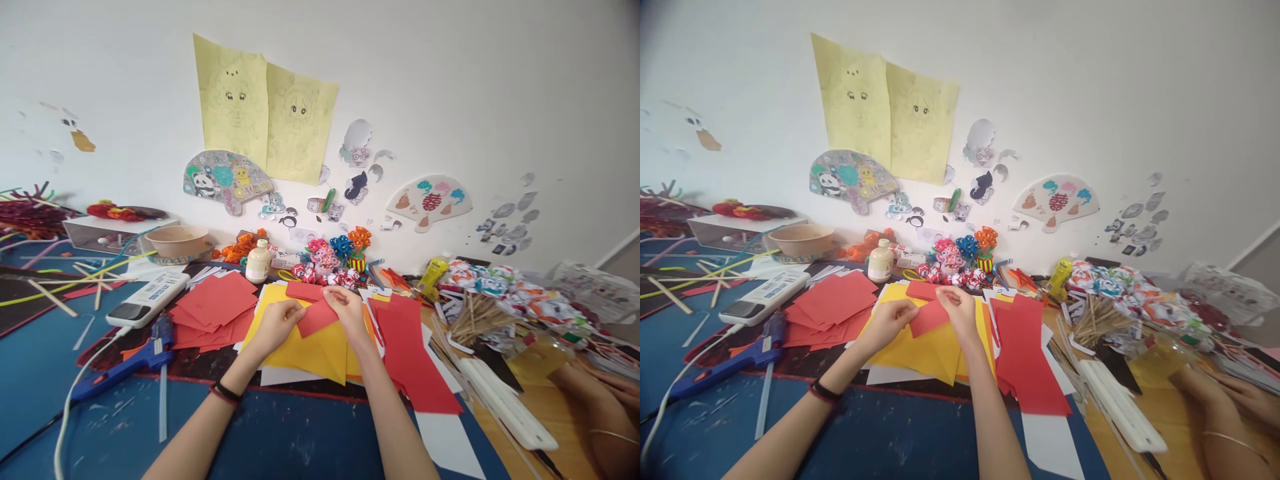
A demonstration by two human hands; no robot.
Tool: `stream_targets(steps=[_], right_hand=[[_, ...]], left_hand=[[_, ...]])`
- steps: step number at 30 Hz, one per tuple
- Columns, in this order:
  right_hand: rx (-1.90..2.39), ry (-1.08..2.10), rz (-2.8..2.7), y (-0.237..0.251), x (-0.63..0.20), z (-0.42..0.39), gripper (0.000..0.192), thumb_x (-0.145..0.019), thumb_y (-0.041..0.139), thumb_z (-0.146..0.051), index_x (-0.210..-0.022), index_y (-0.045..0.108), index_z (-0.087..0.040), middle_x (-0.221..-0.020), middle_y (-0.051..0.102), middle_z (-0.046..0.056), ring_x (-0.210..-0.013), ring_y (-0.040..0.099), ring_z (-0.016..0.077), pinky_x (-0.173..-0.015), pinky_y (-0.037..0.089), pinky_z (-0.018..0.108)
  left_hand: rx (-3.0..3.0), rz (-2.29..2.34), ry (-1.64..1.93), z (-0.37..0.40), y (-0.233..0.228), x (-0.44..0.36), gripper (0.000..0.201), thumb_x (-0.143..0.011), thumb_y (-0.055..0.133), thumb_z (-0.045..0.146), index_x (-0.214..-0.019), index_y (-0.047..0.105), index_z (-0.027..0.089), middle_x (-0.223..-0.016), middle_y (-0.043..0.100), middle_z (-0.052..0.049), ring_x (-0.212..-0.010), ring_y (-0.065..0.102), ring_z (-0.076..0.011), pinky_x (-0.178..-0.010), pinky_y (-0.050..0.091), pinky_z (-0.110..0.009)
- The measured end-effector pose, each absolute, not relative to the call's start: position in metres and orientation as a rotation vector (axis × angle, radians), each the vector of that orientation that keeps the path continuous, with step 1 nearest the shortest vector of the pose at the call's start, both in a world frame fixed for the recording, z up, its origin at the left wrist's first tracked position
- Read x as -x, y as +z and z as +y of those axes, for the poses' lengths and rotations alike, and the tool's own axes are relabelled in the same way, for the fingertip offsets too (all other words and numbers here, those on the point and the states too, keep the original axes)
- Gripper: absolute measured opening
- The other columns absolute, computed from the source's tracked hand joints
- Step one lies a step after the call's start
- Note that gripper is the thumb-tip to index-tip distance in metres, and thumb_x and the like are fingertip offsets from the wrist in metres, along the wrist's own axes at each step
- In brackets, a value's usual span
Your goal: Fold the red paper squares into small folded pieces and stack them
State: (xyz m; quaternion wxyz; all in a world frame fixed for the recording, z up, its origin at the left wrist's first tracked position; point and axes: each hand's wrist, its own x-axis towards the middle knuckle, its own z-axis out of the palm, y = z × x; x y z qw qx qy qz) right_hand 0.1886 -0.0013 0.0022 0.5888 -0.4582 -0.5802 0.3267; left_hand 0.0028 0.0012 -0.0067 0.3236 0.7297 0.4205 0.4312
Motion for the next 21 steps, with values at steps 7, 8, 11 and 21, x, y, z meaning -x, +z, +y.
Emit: stream_targets(steps=[7,8,11,21], right_hand=[[0.759,1.31,-1.323,0.003,-0.182,-0.005,0.052,-0.071,0.07,-0.05,-0.115,0.06,-0.022,-0.109,0.065,0.009,-0.074,0.059,0.0172,-0.057,0.044,0.024],[0.752,1.318,-1.324,0.001,-0.181,-0.005,0.051,-0.071,0.071,-0.048,-0.113,0.061,-0.022,-0.109,0.065,0.009,-0.072,0.058,0.0165,-0.055,0.043,0.024],[0.77,1.285,-1.319,-0.001,-0.178,-0.004,0.046,-0.071,0.072,-0.046,-0.108,0.063,-0.021,-0.104,0.066,0.009,-0.069,0.057,0.0158,-0.053,0.04,0.024],[0.867,1.249,-1.305,-0.003,-0.18,-0.002,0.045,-0.069,0.072,-0.051,-0.098,0.066,-0.016,-0.088,0.069,0.008,-0.063,0.059,0.0156,-0.054,0.043,0.025]], left_hand=[[-1.447,0.896,1.084,0.005,-0.011,-0.004,0.041,-0.077,0.057,0.055,-0.077,0.062,0.014,-0.05,0.055,0.001,-0.047,0.048,-0.0113,-0.052,0.036,-0.023],[-1.465,0.884,1.053,0.003,-0.01,-0.005,0.041,-0.078,0.055,0.055,-0.078,0.062,0.014,-0.053,0.057,-0.001,-0.048,0.05,-0.0118,-0.053,0.037,-0.024],[-1.637,0.933,1.09,-0.005,-0.005,-0.01,0.037,-0.081,0.055,0.05,-0.091,0.063,0.015,-0.081,0.068,-0.007,-0.065,0.059,-0.0155,-0.061,0.043,-0.027],[-1.823,1.076,1.199,0.002,-0.003,-0.002,0.03,-0.084,0.05,0.044,-0.082,0.065,0.019,-0.073,0.067,-0.004,-0.066,0.058,-0.0168,-0.067,0.043,-0.028]])
